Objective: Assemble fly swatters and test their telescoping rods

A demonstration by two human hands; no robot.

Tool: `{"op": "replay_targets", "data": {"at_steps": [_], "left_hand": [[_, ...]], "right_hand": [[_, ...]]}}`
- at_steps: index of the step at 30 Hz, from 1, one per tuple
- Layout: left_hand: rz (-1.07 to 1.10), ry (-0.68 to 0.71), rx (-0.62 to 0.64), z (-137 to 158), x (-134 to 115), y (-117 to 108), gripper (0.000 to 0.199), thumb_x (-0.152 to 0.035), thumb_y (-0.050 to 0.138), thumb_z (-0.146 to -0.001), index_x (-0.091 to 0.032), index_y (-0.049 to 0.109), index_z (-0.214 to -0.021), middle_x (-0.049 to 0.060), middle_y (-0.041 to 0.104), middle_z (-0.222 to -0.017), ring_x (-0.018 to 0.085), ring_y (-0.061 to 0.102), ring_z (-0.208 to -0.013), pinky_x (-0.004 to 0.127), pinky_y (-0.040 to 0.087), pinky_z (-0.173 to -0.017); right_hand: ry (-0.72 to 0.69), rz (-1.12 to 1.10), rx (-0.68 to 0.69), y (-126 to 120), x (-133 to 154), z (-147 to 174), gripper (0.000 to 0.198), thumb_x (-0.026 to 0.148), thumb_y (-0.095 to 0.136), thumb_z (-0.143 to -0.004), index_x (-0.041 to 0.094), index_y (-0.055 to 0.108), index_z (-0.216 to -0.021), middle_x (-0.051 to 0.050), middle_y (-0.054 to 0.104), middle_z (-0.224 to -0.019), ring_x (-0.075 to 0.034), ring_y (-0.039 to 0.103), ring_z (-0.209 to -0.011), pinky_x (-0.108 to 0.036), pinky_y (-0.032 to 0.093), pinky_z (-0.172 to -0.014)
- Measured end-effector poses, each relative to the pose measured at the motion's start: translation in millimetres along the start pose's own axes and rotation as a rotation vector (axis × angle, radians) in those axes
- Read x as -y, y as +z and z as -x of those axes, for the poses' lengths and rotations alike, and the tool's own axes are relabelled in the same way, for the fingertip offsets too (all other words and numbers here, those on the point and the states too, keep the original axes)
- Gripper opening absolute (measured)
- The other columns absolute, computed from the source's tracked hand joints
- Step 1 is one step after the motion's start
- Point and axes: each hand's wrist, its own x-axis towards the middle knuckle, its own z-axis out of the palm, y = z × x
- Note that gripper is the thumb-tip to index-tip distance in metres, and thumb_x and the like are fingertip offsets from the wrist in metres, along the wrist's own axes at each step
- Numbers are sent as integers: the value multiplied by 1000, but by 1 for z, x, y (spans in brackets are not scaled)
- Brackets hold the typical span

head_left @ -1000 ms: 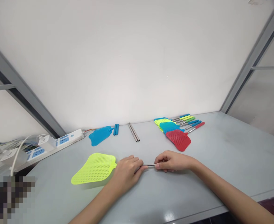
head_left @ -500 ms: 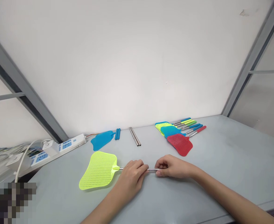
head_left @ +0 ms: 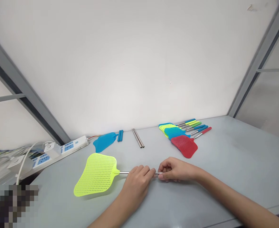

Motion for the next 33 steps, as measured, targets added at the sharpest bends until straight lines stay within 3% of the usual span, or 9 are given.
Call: {"op": "replay_targets", "data": {"at_steps": [6, 9, 16, 24, 28, 33], "left_hand": [[-50, 61, -123, 5, 2, 3, 25, -6, 36, -79, -22, 51, -91, 0, 53, -70, 15, 44, -64, 28, 28, -57], [-53, 108, -195, 5, 2, 4, 21, -11, 36, -81, -22, 51, -91, 0, 52, -67, 14, 42, -62, 28, 27, -56], [-114, 75, -245, 3, 5, 5, 15, -13, 36, -81, -19, 45, -70, -1, 50, -64, 13, 40, -58, 28, 22, -54], [-105, 17, -151, 5, 3, 6, 15, -13, 35, -80, -20, 43, -70, -2, 51, -63, 13, 43, -57, 26, 23, -53], [-83, -6, -106, 3, 3, 4, 14, -12, 34, -78, -20, 43, -70, -2, 52, -64, 13, 45, -58, 26, 24, -53], [-40, -23, -35, -1, 4, 0, 12, -12, 37, -76, -20, 43, -70, -3, 53, -65, 13, 48, -60, 25, 26, -54]], "right_hand": [[132, -289, 278, -4, 2, 4, 37, 41, 40, -83, 12, 58, -96, -1, 55, -62, -4, 30, -38, -17, 22, -33], [220, -338, 401, -6, 2, 4, 34, 39, 39, -83, 12, 58, -92, -1, 53, -62, -4, 26, -36, -17, 16, -31], [139, -244, 256, -2, 1, 2, 25, 36, 45, -81, 14, 55, -75, 7, 31, -50, -3, 21, -38, -16, 14, -33], [68, 17, 101, 3, 3, 1, 27, 36, 45, -81, 13, 57, -74, 4, 39, -54, -4, 30, -43, -15, 22, -37], [36, 12, 91, 4, 2, -1, 26, 34, 46, -80, 12, 57, -73, 4, 38, -52, -4, 30, -43, -16, 22, -38], [104, -61, 92, 4, 1, 1, 26, 37, 47, -79, 14, 57, -74, 4, 37, -53, -4, 27, -42, -16, 18, -36]]}}
